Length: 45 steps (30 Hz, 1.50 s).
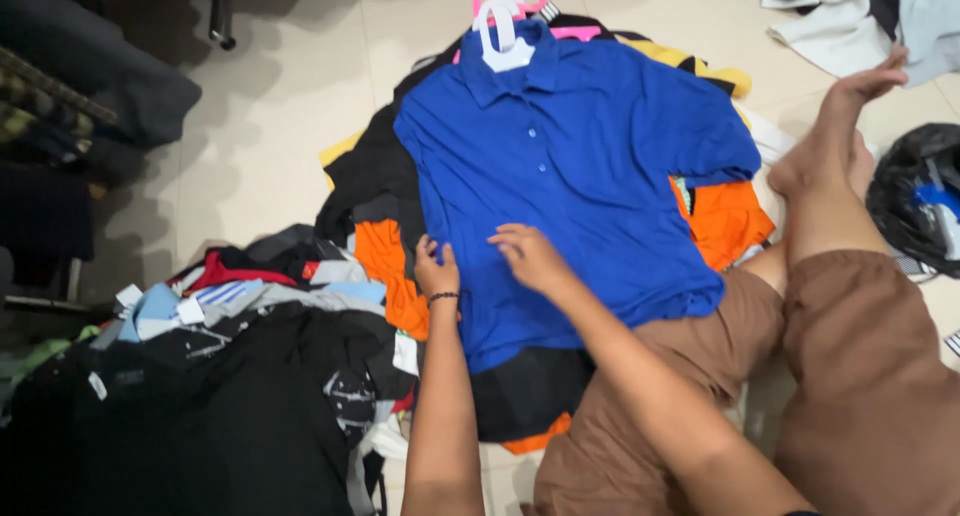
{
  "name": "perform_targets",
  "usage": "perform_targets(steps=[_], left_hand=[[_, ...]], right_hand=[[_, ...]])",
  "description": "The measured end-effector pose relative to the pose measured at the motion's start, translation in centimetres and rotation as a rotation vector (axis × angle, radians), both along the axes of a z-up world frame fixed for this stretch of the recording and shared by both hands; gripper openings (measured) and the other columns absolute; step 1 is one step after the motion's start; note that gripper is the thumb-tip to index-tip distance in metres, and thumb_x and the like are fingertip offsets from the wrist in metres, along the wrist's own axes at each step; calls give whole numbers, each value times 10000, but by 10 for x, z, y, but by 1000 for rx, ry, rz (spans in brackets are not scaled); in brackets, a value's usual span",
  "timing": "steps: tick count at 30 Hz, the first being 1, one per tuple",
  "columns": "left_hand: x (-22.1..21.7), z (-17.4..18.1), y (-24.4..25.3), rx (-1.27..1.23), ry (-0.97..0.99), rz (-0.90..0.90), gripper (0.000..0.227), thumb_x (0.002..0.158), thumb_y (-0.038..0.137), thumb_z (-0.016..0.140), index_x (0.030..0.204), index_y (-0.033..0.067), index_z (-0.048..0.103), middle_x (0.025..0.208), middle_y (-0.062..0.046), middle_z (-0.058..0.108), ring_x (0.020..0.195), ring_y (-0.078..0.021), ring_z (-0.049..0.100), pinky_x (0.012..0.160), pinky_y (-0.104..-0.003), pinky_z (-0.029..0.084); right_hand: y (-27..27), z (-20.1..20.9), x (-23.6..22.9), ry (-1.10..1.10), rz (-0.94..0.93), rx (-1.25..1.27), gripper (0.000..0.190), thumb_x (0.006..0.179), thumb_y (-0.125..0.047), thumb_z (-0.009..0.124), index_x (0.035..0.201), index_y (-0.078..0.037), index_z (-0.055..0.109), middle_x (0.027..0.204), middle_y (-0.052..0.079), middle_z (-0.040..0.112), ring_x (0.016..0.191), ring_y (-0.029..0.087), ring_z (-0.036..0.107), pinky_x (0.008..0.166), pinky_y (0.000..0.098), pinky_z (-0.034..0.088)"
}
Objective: The person is sitting on the floor, sorting through a pile of clothes and placing individual shirts onto plastic hangers.
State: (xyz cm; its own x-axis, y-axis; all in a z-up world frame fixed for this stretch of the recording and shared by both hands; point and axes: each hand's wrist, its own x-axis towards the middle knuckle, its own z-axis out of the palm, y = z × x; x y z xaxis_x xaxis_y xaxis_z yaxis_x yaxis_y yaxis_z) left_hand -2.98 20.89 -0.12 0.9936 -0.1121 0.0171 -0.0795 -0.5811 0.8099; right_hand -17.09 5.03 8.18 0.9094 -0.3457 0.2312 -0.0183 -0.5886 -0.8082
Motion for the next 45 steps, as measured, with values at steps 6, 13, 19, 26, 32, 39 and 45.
perform_targets(steps=[6, 13, 19, 26, 32, 39, 45], left_hand=[[74, -51, -5, -128, 248, 49, 202, 883, 341, 697, 1032, 205, 703, 1022, -44, 741, 1090, -298, 675, 942, -424, 507], [137, 79, 78, -1244, 863, -266, 91, 617, 181, 504, 701, 145, 499, 689, -12, 490, 726, -238, 590, 754, -359, 524], [178, -55, 92, -1188, 774, 82, 290, 907, 332, 750, 1157, 187, 758, 1041, -79, 761, 959, -204, 739, 898, -347, 605], [163, 12, 83, -1453, 420, 6, 193, 757, 77, 593, 926, 132, 517, 919, -51, 596, 993, -223, 638, 898, -348, 522], [140, 55, 81, -1672, 182, 362, 268, 761, 74, 590, 1025, 110, 618, 964, -69, 623, 985, -212, 656, 943, -332, 499], [152, 19, 104, -597, -632, 458, 228, 952, 219, 611, 1046, 13, 640, 1112, -162, 575, 1133, -326, 554, 1041, -444, 382], [122, 58, 49, -211, -791, -263, 346, 777, 276, 664, 1098, 210, 777, 1311, -82, 599, 1242, -309, 526, 1118, -506, 305]], right_hand=[[27, 1, 57, 163, 29, -126, 521, 1012, -182, 579, 1525, -194, 492, 1549, 199, 469, 1470, 411, 378, 1199, 527, 327], [8, -5, 127, 67, -43, -86, 414, 1018, -181, 584, 1430, -144, 579, 1402, 155, 617, 1312, 366, 573, 1116, 478, 444], [0, -14, 210, -19, -139, -205, 250, 999, -221, 648, 1247, -222, 682, 1168, 28, 689, 1129, 271, 662, 1013, 392, 512], [24, -40, 256, 136, 109, -399, 691, 832, -578, 748, 1438, -294, 576, 1606, 91, 377, 1505, 369, 276, 1243, 575, 135], [30, -46, 254, 290, 105, -480, 817, 870, -695, 639, 1576, -354, 407, 1711, 47, 226, 1594, 304, 103, 1279, 538, -19], [9, -42, 239, 244, 202, -221, 675, 953, -502, 666, 1563, -341, 427, 1675, 95, 314, 1562, 354, 220, 1259, 611, 101], [-38, -18, 120, 209, -276, -530, 452, 976, -312, 686, 1420, -276, 612, 1609, 90, 422, 1515, 360, 301, 1209, 599, 200]])
